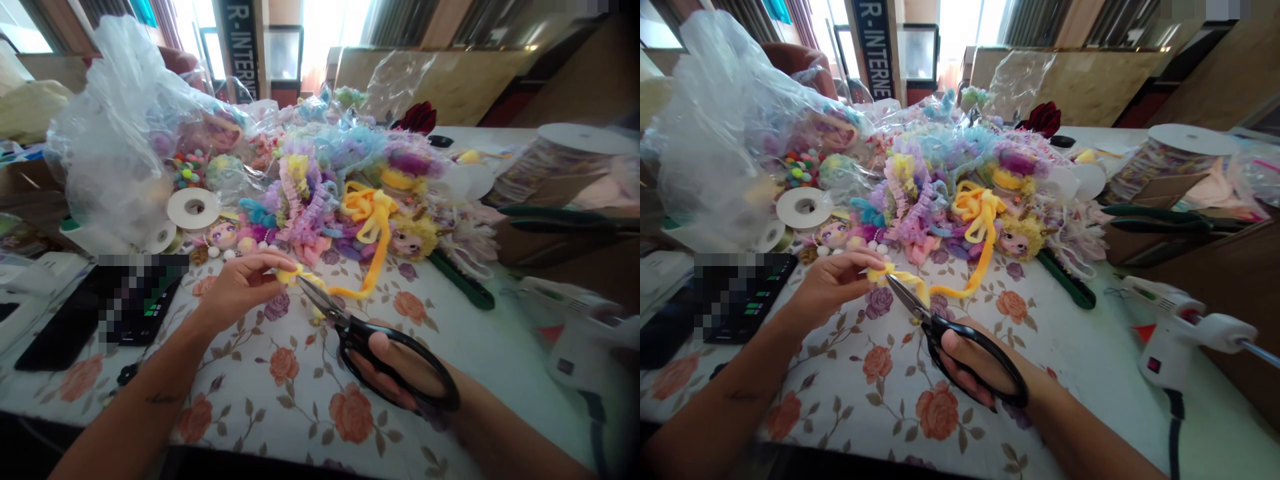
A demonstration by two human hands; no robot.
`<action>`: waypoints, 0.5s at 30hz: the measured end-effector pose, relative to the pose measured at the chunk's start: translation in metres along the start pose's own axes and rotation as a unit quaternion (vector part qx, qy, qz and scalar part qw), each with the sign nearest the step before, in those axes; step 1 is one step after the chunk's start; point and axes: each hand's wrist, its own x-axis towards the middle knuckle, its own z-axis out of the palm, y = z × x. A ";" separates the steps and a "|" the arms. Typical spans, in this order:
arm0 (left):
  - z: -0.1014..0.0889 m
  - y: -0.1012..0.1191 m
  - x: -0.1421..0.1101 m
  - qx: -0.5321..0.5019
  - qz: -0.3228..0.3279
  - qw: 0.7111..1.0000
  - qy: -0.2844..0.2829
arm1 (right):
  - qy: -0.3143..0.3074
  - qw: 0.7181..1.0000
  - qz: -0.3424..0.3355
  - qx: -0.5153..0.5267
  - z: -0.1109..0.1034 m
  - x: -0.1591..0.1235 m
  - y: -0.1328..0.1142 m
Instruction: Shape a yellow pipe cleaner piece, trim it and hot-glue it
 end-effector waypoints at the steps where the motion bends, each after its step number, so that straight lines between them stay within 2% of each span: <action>1: 0.000 0.000 0.000 0.001 -0.002 1.000 0.000 | 0.006 1.000 0.008 0.004 0.000 0.000 0.000; 5: 0.000 -0.001 0.000 -0.001 -0.009 1.000 0.002 | 0.004 0.999 0.027 0.023 -0.001 0.000 0.003; 15: -0.001 -0.003 0.000 -0.005 -0.011 1.000 0.000 | -0.013 0.999 0.027 0.043 -0.004 0.000 0.004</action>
